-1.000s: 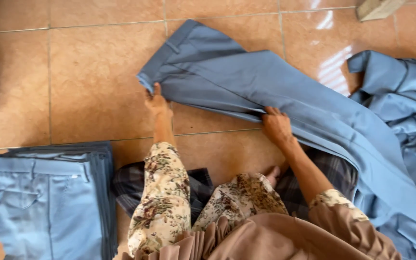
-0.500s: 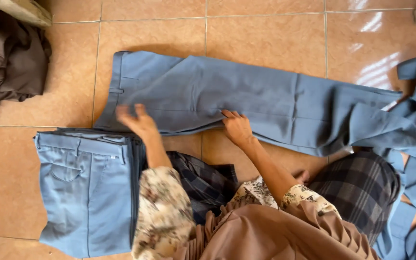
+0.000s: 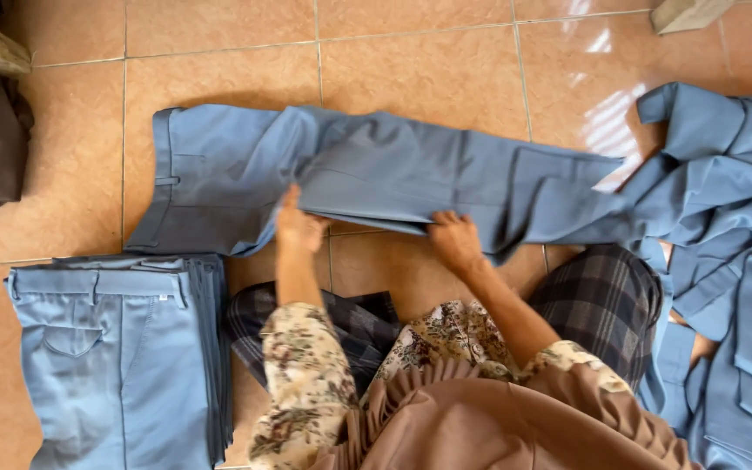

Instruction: The person sits on the floor and folds multiple pairs of blue trousers by hand. They unfold each pair, align the legs, fold the garment in half lengthwise, then fold it into a compact rectangle and place it on a growing stack.

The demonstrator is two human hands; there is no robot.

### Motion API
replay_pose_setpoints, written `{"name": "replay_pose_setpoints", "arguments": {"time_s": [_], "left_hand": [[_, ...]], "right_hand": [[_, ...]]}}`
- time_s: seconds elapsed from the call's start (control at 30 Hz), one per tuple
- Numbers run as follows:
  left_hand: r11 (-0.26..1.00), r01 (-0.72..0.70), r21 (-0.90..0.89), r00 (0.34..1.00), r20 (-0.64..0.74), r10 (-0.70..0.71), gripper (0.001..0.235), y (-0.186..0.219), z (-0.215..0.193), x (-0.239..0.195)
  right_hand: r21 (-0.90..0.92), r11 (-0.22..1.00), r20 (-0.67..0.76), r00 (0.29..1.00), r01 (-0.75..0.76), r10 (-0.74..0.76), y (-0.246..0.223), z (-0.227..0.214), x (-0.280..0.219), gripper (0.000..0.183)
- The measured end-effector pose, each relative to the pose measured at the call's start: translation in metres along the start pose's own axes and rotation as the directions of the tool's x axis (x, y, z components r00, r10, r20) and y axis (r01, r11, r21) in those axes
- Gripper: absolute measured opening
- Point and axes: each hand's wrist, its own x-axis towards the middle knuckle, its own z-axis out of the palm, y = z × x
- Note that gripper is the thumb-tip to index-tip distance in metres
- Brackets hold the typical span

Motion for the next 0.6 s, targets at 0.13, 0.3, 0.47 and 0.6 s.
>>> {"name": "replay_pose_setpoints", "arguments": {"time_s": [0.13,0.3,0.47,0.6], "left_hand": [[0.958,0.032,-0.284,0.972,0.233,0.036,0.065,0.097,-0.025,-0.002],[0.967,-0.013,-0.255,0.986,0.158,0.055,0.070,0.166,-0.020,-0.015],[0.968,0.017,-0.250,0.968,0.246,0.047,0.051,0.215,0.003,-0.043],[0.950,-0.121,-0.288,0.972,0.160,0.172,0.040,0.229,0.016,-0.100]], "right_hand": [[-0.128,0.991,0.126,0.991,-0.026,0.042,0.056,0.005,-0.061,0.009],[-0.180,0.983,0.212,0.974,-0.036,0.075,0.108,-0.002,-0.027,0.015],[-0.150,0.987,-0.109,0.993,-0.058,0.042,0.207,-0.085,0.060,0.032],[0.008,0.996,-0.139,0.986,-0.089,0.089,0.170,-0.208,0.084,0.045]]}}
